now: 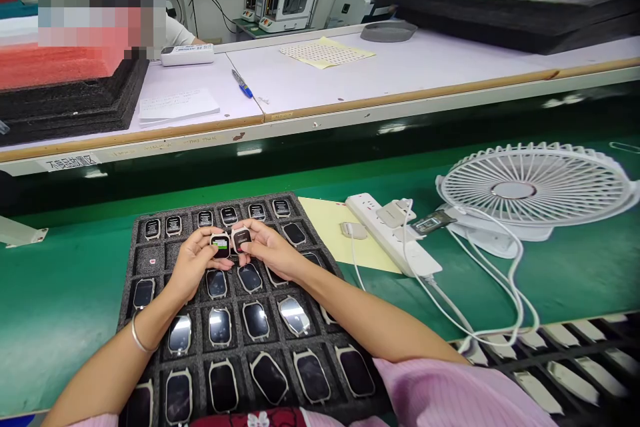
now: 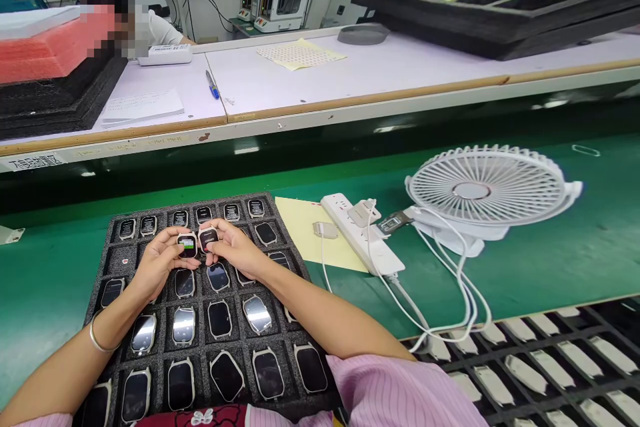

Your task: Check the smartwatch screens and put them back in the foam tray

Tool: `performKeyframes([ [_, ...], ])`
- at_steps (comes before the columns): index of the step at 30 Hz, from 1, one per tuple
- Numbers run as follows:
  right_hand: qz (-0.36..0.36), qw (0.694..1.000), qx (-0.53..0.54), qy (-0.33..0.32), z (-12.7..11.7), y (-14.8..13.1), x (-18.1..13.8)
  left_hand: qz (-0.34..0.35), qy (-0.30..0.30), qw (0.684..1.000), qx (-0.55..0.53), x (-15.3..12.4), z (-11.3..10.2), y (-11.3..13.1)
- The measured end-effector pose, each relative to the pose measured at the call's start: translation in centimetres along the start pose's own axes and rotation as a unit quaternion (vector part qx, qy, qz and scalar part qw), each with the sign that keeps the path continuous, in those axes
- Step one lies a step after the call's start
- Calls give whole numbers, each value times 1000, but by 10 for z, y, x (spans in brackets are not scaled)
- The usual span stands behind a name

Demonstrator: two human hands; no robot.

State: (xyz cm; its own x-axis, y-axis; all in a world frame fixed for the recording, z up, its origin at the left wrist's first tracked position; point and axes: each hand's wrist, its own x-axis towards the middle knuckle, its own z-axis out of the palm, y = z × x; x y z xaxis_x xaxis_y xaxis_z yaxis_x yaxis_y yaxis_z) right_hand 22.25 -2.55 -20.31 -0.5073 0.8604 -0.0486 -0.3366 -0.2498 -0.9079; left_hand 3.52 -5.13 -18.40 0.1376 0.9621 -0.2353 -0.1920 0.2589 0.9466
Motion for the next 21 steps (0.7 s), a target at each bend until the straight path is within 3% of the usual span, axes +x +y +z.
performKeyframes([
  [21, -6, 1000, 1, -11, -4, 8, 2, 10, 15, 1000, 17, -1, 1, 1],
])
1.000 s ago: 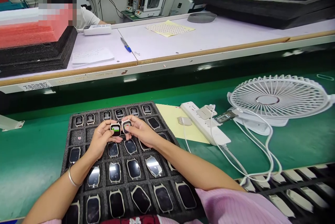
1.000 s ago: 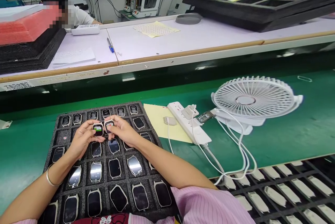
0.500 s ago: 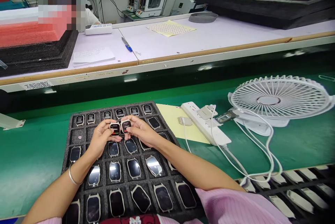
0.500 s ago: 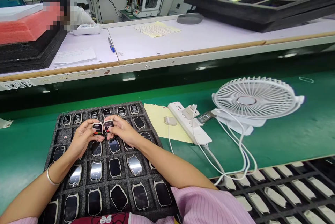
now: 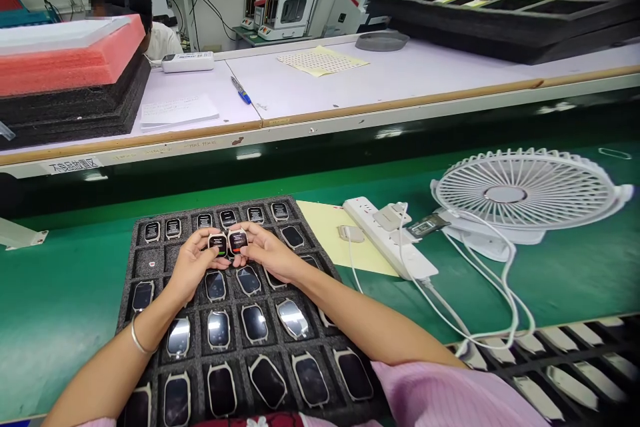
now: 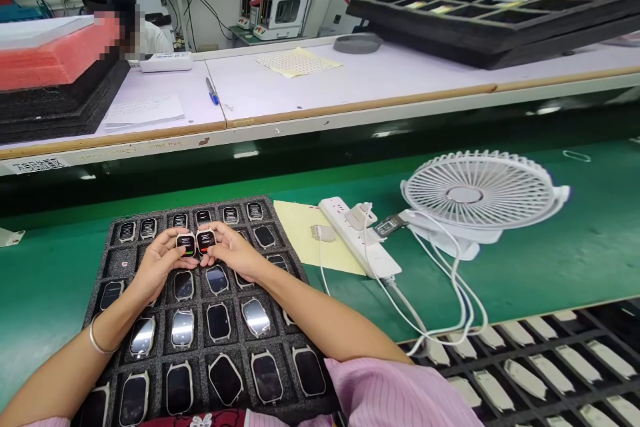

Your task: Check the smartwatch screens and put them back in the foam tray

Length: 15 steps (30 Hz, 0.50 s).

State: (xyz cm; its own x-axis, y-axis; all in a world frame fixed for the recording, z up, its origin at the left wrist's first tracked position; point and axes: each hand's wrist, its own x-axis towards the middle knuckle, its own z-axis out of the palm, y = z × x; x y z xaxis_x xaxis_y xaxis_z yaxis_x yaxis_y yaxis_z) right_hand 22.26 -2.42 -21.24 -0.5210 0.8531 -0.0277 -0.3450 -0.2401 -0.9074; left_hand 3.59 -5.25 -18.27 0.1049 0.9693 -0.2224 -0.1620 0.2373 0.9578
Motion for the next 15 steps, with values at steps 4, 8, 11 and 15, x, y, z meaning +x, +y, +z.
performKeyframes([
  [4, 0, 1000, -6, 11, 0, 0, 1, 2, 2, 1000, 1, 1, 1, 2],
  [8, 6, 999, 9, 35, 4, -3, 1, 49, 1, 999, 8, -8, 9, 25],
  [11, 9, 999, 14, 31, 10, -9, 0, 76, -82, 993, -27, -36, 19, 56],
  [15, 6, 998, -56, -22, 25, -30, -8, 28, -321, 940, -111, -85, 29, 90],
])
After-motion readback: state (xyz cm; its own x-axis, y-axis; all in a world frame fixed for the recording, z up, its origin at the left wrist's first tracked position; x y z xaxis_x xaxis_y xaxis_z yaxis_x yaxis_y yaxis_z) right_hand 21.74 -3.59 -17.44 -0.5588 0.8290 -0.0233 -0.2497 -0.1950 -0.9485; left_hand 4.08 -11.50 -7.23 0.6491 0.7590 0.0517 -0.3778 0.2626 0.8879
